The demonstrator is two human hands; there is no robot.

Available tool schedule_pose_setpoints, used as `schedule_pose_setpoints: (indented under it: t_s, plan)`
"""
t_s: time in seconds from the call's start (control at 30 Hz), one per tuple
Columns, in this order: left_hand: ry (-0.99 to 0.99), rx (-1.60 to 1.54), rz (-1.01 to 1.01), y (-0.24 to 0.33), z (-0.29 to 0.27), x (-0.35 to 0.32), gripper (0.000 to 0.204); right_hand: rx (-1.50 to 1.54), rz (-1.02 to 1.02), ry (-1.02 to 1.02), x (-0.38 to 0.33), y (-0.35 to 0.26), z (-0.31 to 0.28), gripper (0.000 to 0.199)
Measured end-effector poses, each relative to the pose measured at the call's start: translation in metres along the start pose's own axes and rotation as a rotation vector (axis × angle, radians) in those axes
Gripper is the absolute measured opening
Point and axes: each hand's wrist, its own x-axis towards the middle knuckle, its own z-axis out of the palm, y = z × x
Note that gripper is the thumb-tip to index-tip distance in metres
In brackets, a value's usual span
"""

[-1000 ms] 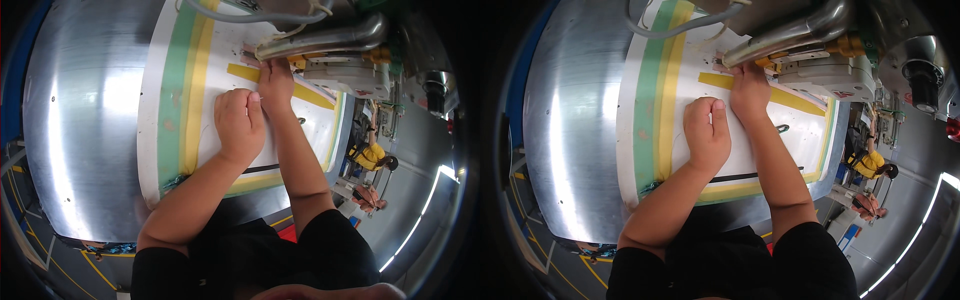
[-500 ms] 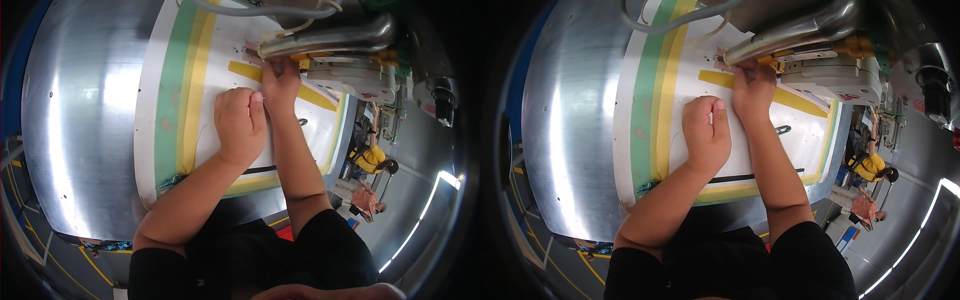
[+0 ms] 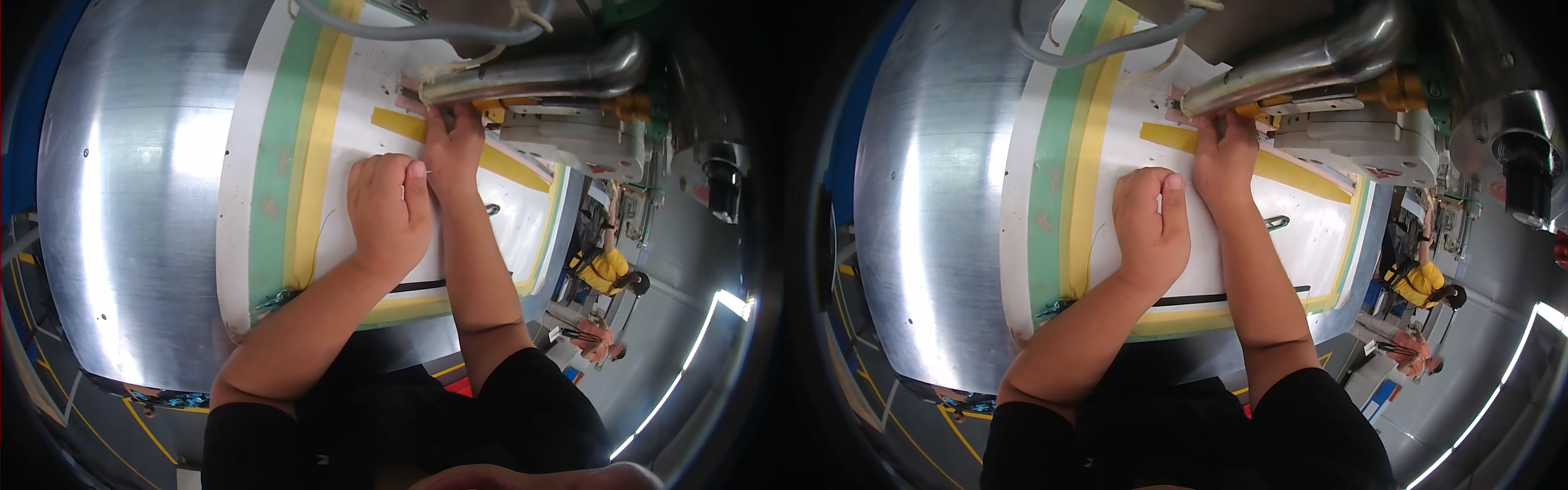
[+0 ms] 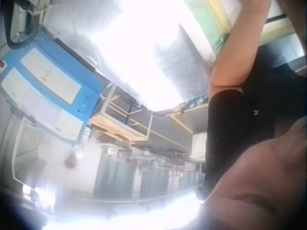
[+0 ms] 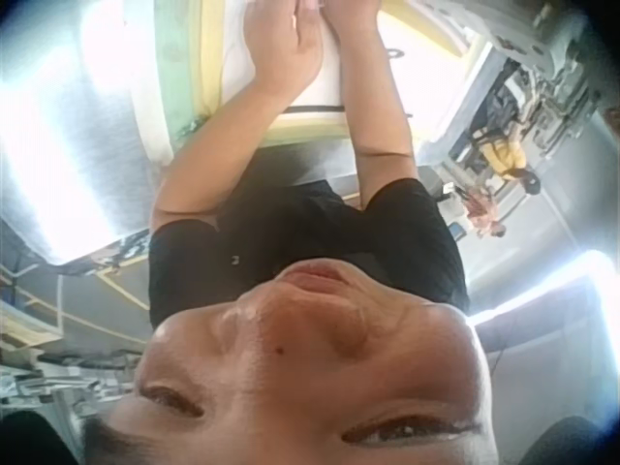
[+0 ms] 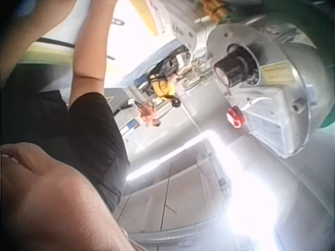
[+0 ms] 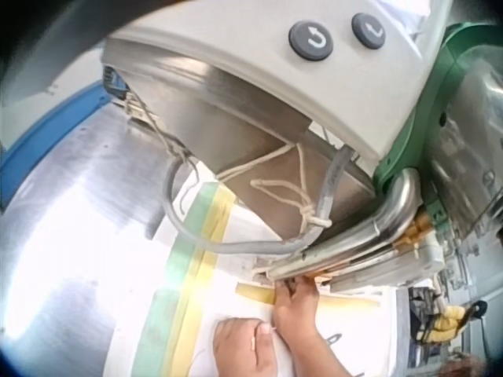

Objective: The person aligns a black strip onto a white board with colored borders and secures it using a machine. They then use shears to trim a small piece of material and place it into the machine. The person continues to adjust the strip and the board throughout the process.

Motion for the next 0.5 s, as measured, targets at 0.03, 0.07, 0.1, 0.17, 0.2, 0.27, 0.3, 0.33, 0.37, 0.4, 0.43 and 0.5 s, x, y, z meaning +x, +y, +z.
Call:
schedule_pose_setpoints:
  t_s: [0.03,0.07,0.1,0.17,0.2,0.27,0.3,0.33,0.37,0.4,0.43,0.5]
  plan:
    - [0.003,-0.001,0.008,-0.0001,0.0005,0.0001,0.01,0.002,-0.003,0.001,-0.0002,-0.0001,-0.0009,0.019]
    - [0.0,0.0,0.006,0.0002,0.0003,0.0001,0.01,0.005,-0.007,0.001,-0.0009,0.0,-0.0014,0.02]
    - [-0.002,0.001,0.005,0.0004,-0.0004,-0.0002,0.01,0.007,-0.01,0.002,-0.0014,0.0005,-0.0014,0.02]
    - [-0.004,-0.003,0.003,0.0016,-0.0008,-0.0002,0.01,0.019,0.013,0.007,-0.0026,0.0043,-0.0003,0.02]
    - [-0.002,-0.007,0.001,0.0023,-0.0008,-0.0005,0.01,0.025,0.025,0.009,-0.0022,0.0052,0.0001,0.02]
    - [-0.002,-0.009,0.003,0.0017,-0.0009,-0.0005,0.01,0.022,0.033,-0.002,0.0011,0.0059,0.003,0.02]
    - [-0.005,-0.01,0.006,0.0019,-0.0011,0.0003,0.01,0.021,0.038,-0.007,0.0028,0.0061,0.004,0.02]
    - [-0.009,-0.009,0.008,0.0015,-0.0021,0.0003,0.01,0.027,0.034,-0.01,0.0031,0.0045,0.0048,0.019]
    - [-0.008,-0.007,0.012,0.0011,-0.0024,0.0002,0.01,0.033,0.031,-0.013,0.0038,0.002,0.0051,0.019]
    - [-0.006,-0.005,0.016,0.0007,-0.0024,0.0003,0.01,0.039,0.028,-0.015,0.0034,0.0007,0.0056,0.019]
    - [-0.005,-0.004,0.019,0.0005,-0.0021,0.0003,0.011,0.015,0.033,-0.018,0.0025,0.001,0.0056,0.019]
    - [-0.011,-0.01,0.012,0.0003,-0.0024,-0.0003,0.011,-0.034,0.044,-0.024,0.0008,0.002,0.0053,0.022]
